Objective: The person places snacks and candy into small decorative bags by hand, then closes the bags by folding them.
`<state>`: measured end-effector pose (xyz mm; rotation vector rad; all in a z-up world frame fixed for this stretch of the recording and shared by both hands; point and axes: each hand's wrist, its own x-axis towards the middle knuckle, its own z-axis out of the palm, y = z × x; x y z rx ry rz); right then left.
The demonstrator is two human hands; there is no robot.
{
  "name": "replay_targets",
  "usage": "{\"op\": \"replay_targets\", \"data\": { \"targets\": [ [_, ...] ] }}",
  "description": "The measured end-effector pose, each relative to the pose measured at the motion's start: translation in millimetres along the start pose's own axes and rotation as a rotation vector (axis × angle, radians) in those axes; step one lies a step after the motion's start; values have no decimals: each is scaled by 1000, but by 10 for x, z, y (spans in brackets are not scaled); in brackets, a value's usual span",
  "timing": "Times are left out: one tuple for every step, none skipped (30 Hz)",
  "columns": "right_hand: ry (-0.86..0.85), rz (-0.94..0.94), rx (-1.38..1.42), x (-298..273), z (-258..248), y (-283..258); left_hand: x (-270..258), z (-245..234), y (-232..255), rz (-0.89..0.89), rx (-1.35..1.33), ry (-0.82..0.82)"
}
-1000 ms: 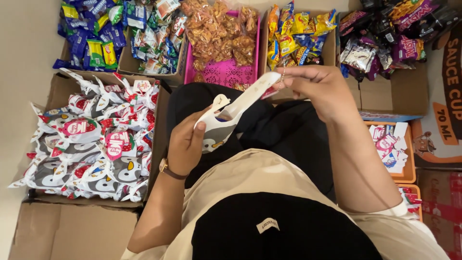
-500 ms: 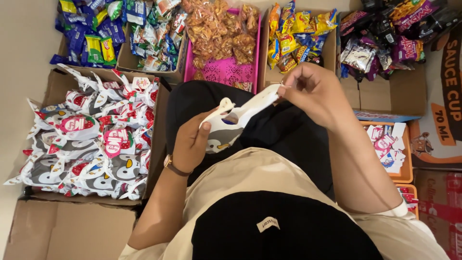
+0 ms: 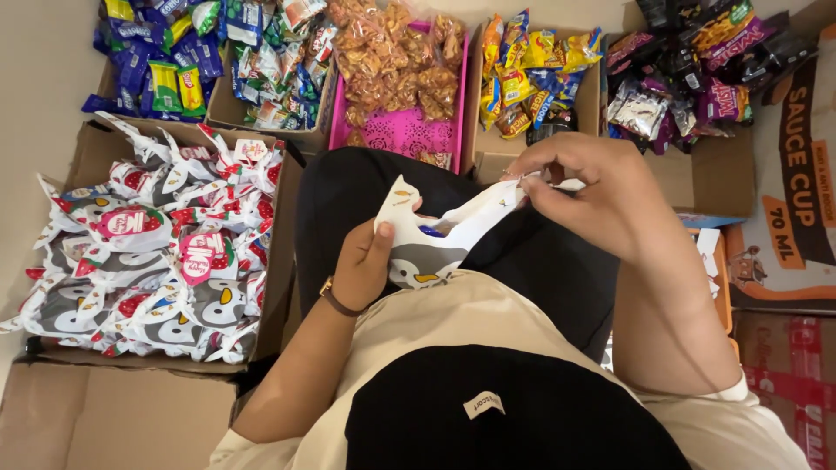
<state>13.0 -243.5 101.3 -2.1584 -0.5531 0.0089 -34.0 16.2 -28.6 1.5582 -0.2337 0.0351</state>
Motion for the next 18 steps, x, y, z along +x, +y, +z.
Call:
{"op": "replay_targets", "data": {
  "targets": [
    [-1, -2, -1, 20, -10, -2, -4, 12, -8, 1, -1, 2],
    [-15, -21, 4, 40, -21, -4, -7, 25, -17, 5, -17, -4],
    [-28, -39, 10, 57, -29, -6, -11, 37, -26, 8, -33, -11],
    [-28, -41, 9, 28, -19, 43, -23, 36, -83, 9, -34, -10],
    [-12, -23, 83, 0, -8, 92, -33, 34, -140, 7, -44, -6],
    [3, -6, 156, -28, 3, 143, -43, 32, -198, 5, -55, -2],
    [3, -6, 156, -18, -5, 126, -32, 39, -137, 5, -55, -2],
    [-27, -20, 206, -9, -13, 111, -20, 47, -76, 14, -51, 3],
    [-57, -34, 256, 1, -24, 95, -6, 57, -14, 24, -47, 8],
    [-57, -35, 256, -4, -34, 124, -11, 54, -27, 25, -47, 8],
    [-69, -46, 283, -6, -43, 154, -15, 51, -41, 26, -64, 15],
    [-82, -58, 311, -7, -52, 184, -18, 48, -56, 27, -80, 21],
    [-82, -58, 311, -12, -45, 213, 3, 58, 14, 27, -80, 22],
    [-60, -52, 304, -17, -38, 243, 23, 68, 83, 38, -78, 21],
    [-37, -46, 297, -23, -31, 274, 45, 79, 151, 50, -75, 19],
    [-37, -46, 297, -26, -10, 267, 40, 81, 132, 50, -75, 19],
    [-15, -56, 244, -28, 11, 260, 35, 83, 113, 49, -82, 17],
    [7, -66, 191, -31, 32, 253, 31, 85, 95, 48, -89, 15]
  ]
}}
